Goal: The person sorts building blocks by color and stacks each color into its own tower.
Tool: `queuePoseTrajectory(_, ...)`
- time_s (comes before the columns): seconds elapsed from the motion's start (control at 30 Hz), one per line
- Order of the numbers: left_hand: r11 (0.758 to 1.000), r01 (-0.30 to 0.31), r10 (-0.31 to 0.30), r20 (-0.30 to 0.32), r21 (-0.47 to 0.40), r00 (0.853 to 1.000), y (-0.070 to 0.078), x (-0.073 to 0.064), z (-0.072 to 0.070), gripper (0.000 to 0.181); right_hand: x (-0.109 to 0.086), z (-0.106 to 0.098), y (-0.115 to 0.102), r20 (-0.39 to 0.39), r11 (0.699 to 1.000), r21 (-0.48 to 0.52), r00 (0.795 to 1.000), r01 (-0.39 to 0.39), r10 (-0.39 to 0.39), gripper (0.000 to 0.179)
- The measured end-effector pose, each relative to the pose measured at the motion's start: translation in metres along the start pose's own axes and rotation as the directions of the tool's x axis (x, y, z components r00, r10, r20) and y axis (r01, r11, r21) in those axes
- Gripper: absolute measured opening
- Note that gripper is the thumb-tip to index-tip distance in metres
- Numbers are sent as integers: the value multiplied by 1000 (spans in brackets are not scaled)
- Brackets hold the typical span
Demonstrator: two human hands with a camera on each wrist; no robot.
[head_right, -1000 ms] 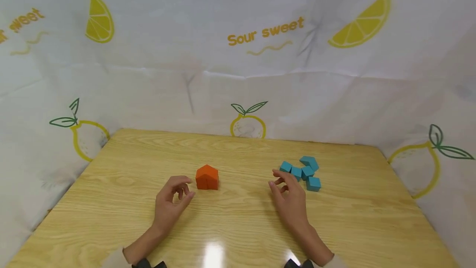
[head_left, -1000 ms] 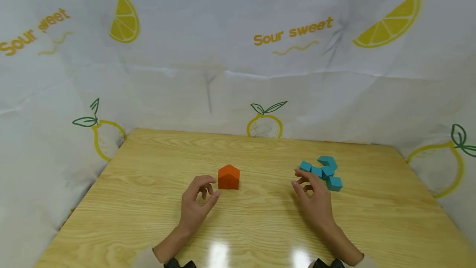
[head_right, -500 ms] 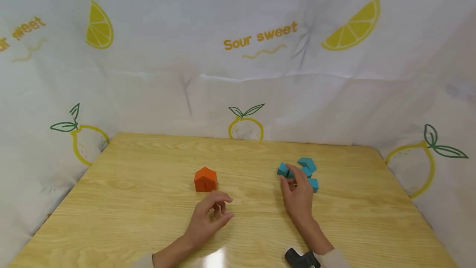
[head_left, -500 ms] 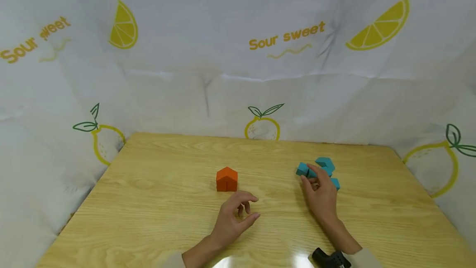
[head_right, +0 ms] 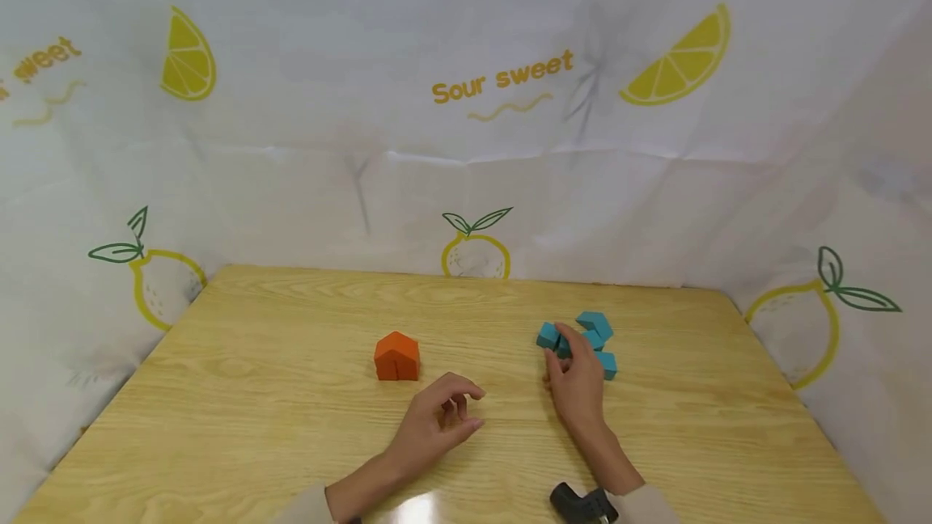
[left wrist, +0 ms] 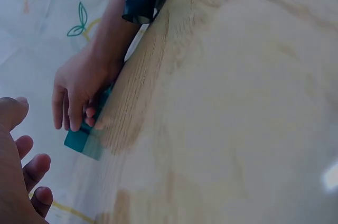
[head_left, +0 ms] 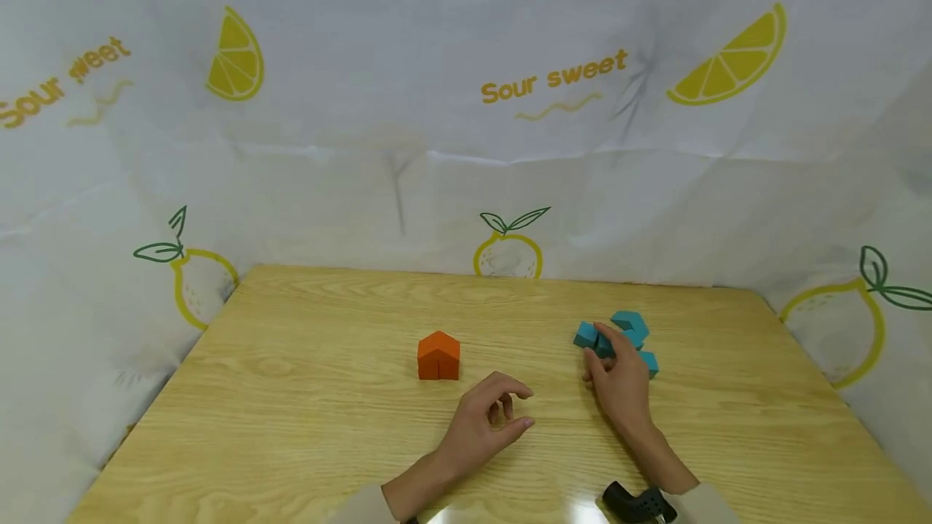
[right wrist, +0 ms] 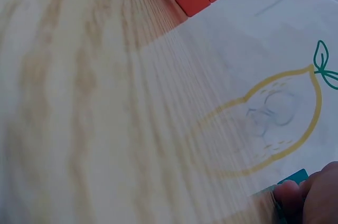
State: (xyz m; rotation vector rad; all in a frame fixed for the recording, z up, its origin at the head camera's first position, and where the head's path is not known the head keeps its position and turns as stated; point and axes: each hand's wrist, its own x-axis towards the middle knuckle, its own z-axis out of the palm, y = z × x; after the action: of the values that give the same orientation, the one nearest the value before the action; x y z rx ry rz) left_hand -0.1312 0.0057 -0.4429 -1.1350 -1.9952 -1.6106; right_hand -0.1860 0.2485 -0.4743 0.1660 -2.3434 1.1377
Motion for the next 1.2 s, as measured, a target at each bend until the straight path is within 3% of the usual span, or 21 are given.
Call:
queuePoseTrajectory(0.2, 999, 40, -40, -11, 18, 999, -25, 2, 13, 30, 3, 3, 0, 25, 999, 31, 999, 22, -23, 40)
queuePoseTrajectory(0.37, 995, 95, -95, -2, 0, 995, -42, 5, 23, 27, 7, 6, 0, 39, 998, 64, 999, -17, 14, 39)
queuePoseTrajectory(0.57, 991, 134, -134, 12, 0, 991, -44, 7, 28, 27, 5, 7, -3, 46, 997, 78, 999, 9, -13, 37)
queuePoseTrajectory(0.83, 984, 176, -177, 29, 17, 984, -47, 8, 30, 30, -3, 12, -8, 91, 981, 65, 977, 185, -191, 41)
queuePoseTrajectory(1.0, 977, 208, -208, 0, 57, 978, -53, 9, 31, 32, -4, 16, -11, 101, 961, 64, 956, 270, -276, 42)
queuePoseTrajectory(1.2, 958, 256, -260, 15, 125, 965, -54, 9, 33, 36, -8, 14, -14, 120, 966, 41, 958, 255, -259, 44)
